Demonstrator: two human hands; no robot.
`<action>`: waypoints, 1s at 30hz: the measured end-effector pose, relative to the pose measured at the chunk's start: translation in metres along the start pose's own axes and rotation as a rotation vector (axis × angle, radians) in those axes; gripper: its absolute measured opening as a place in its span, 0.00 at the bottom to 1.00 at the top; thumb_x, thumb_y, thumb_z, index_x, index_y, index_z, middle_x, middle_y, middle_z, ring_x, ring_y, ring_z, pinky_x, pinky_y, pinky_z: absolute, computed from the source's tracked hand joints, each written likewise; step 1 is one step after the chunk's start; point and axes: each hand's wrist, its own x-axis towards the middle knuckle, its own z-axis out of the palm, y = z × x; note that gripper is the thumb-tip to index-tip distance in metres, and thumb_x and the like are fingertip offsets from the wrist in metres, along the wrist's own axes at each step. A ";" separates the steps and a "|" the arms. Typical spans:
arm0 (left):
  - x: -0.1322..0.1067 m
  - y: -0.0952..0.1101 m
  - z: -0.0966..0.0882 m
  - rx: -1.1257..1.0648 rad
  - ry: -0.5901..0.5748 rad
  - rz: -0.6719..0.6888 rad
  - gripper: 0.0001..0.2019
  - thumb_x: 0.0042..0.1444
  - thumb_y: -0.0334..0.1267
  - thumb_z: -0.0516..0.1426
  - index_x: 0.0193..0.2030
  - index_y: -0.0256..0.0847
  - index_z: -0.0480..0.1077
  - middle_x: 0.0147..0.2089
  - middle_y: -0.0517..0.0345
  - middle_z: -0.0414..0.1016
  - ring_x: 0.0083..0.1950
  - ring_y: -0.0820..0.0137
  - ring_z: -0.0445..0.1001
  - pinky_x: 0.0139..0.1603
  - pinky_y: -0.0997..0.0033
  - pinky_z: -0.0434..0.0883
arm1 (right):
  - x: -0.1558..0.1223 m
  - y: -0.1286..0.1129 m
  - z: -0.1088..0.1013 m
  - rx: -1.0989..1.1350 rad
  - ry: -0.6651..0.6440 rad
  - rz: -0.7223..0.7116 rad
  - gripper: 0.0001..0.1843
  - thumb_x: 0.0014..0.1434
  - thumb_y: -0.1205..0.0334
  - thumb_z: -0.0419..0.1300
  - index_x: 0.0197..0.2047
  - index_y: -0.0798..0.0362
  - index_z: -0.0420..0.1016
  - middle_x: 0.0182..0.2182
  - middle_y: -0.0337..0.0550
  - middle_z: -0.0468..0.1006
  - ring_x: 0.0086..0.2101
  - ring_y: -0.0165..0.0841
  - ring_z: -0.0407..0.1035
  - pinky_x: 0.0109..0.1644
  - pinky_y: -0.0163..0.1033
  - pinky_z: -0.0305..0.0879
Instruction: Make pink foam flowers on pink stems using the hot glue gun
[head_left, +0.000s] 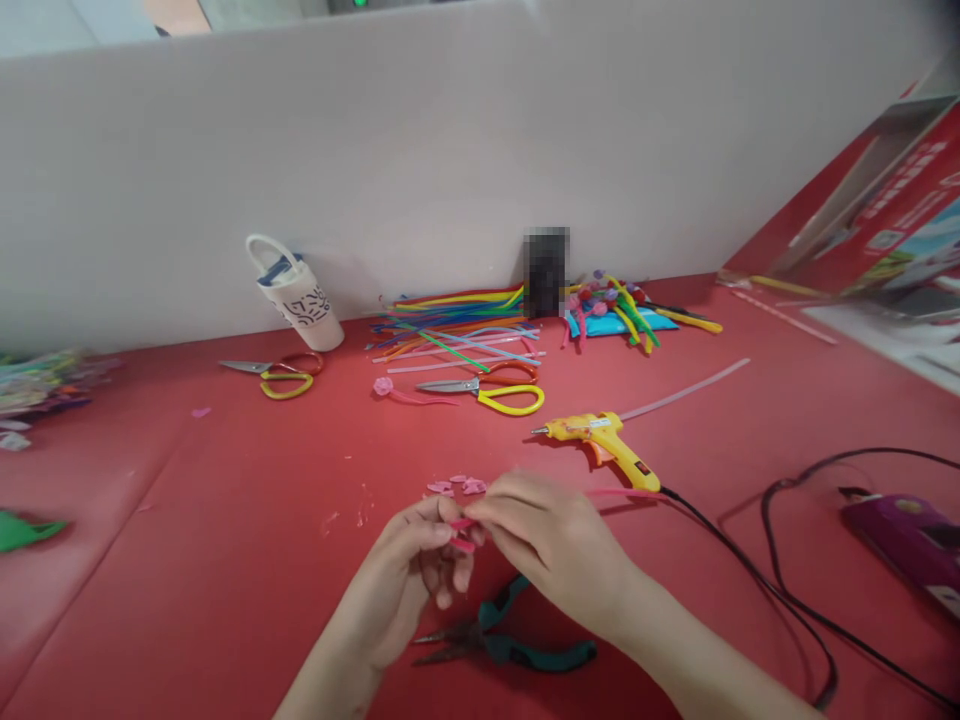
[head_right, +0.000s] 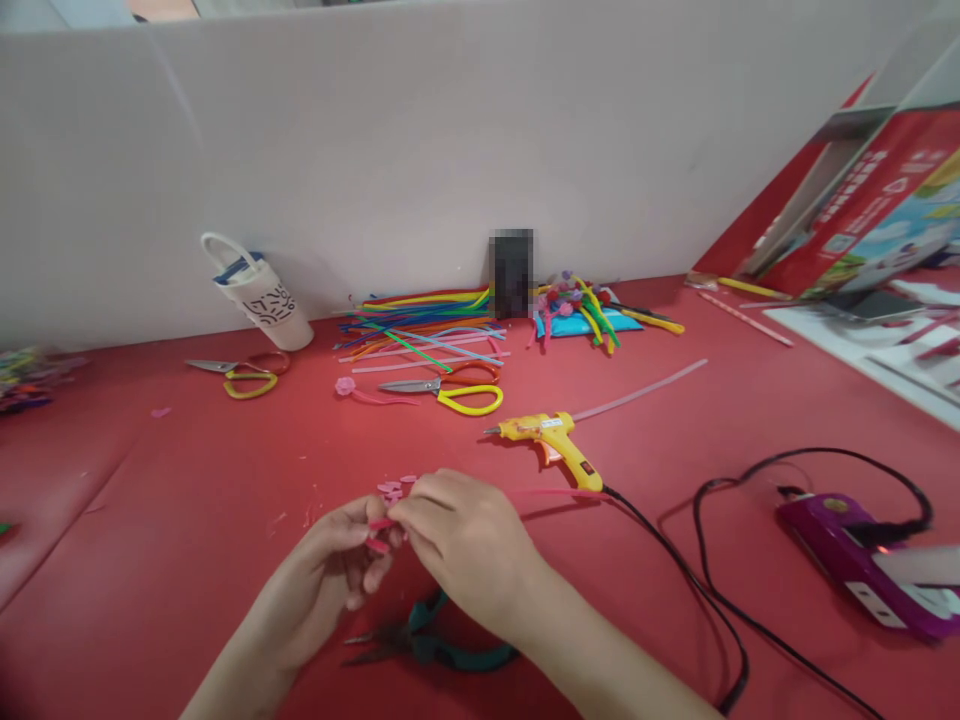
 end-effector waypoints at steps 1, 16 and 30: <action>0.000 0.000 -0.001 -0.036 -0.039 -0.021 0.04 0.50 0.30 0.54 0.27 0.35 0.69 0.26 0.58 0.71 0.16 0.81 0.62 0.11 0.84 0.54 | 0.000 0.001 0.000 -0.044 0.021 -0.054 0.12 0.59 0.75 0.51 0.36 0.58 0.75 0.31 0.47 0.76 0.31 0.33 0.67 0.35 0.36 0.63; 0.001 -0.003 -0.013 0.064 -0.113 -0.253 0.05 0.47 0.32 0.58 0.24 0.36 0.68 0.08 0.66 0.64 0.05 0.85 0.48 0.05 0.86 0.42 | -0.003 0.001 -0.014 -0.328 -0.052 -0.342 0.20 0.66 0.70 0.41 0.34 0.58 0.74 0.26 0.46 0.75 0.30 0.33 0.66 0.34 0.38 0.63; -0.001 -0.003 0.001 -0.109 -0.152 -0.054 0.08 0.39 0.34 0.66 0.21 0.34 0.72 0.18 0.61 0.68 0.20 0.79 0.63 0.24 0.79 0.57 | -0.003 -0.005 -0.022 -0.278 -0.019 -0.301 0.18 0.65 0.70 0.43 0.35 0.61 0.74 0.25 0.44 0.73 0.27 0.33 0.62 0.30 0.38 0.60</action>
